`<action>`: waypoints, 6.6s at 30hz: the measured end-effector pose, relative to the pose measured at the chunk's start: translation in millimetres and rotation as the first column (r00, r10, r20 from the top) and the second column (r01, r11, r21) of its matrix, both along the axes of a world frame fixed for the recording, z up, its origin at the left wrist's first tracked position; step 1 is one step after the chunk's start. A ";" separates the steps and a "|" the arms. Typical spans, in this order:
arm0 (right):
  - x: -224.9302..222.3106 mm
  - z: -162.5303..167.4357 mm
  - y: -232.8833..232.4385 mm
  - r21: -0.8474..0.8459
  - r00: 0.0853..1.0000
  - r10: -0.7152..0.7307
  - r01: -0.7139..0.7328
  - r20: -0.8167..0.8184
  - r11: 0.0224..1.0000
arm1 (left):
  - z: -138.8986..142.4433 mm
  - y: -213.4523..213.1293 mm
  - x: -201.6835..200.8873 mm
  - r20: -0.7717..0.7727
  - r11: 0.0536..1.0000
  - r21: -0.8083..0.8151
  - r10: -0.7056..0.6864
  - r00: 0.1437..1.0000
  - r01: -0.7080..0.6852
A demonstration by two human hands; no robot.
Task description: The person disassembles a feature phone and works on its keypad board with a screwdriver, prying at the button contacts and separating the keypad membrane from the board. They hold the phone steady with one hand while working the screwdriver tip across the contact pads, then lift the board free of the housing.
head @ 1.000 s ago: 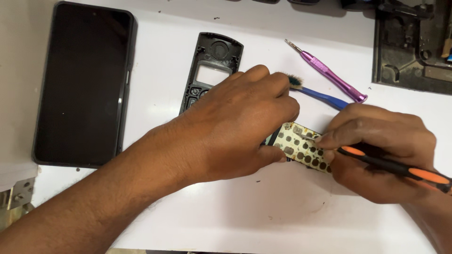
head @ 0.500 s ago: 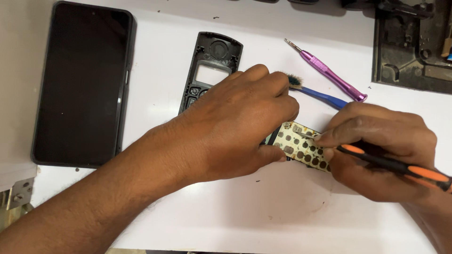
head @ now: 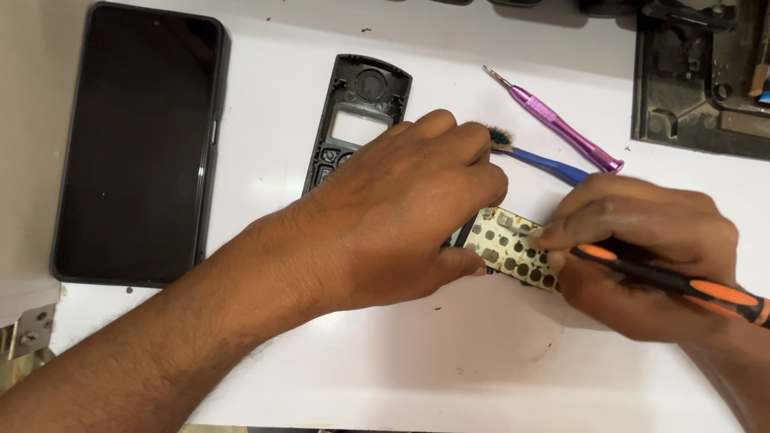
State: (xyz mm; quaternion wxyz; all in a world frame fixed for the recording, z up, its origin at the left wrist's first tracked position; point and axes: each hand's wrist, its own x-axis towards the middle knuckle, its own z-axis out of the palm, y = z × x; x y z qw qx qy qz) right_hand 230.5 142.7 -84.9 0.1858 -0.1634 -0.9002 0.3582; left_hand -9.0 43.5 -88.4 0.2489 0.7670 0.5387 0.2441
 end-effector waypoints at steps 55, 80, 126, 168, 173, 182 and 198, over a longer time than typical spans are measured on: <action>7.5 6.0 -1.9 -0.049 0.982 -0.117 0.126 0.149 0.991 | -3.4 -1.6 -1.2 0.006 0.998 0.061 -0.006 1.000 0.006; -3.6 4.0 -7.1 -0.026 0.985 -0.149 0.152 0.085 0.988 | -3.2 -1.6 -1.6 0.028 0.999 0.036 0.005 1.000 -0.006; -2.8 3.7 5.6 -0.007 0.997 0.029 -0.029 0.067 1.000 | 1.0 -0.5 -1.7 -0.031 1.000 0.015 0.005 1.000 -0.004; -4.9 1.6 6.4 -0.044 0.997 0.063 -0.062 0.034 0.997 | -2.0 -1.6 -2.5 0.003 0.999 0.040 0.004 1.000 -0.004; -3.0 2.7 4.7 -0.079 0.998 0.024 -0.019 0.066 0.997 | -2.3 -1.1 -1.3 0.004 1.000 0.004 0.002 1.000 -0.002; -2.7 1.4 8.4 -0.093 0.998 0.052 -0.048 0.035 0.994 | -0.3 -1.1 -1.2 0.011 1.000 0.008 0.006 1.000 -0.006; -6.3 2.3 9.0 -0.092 0.998 0.063 -0.065 -0.021 0.994 | -0.4 -2.3 -2.4 0.069 0.996 0.092 -0.006 0.998 0.000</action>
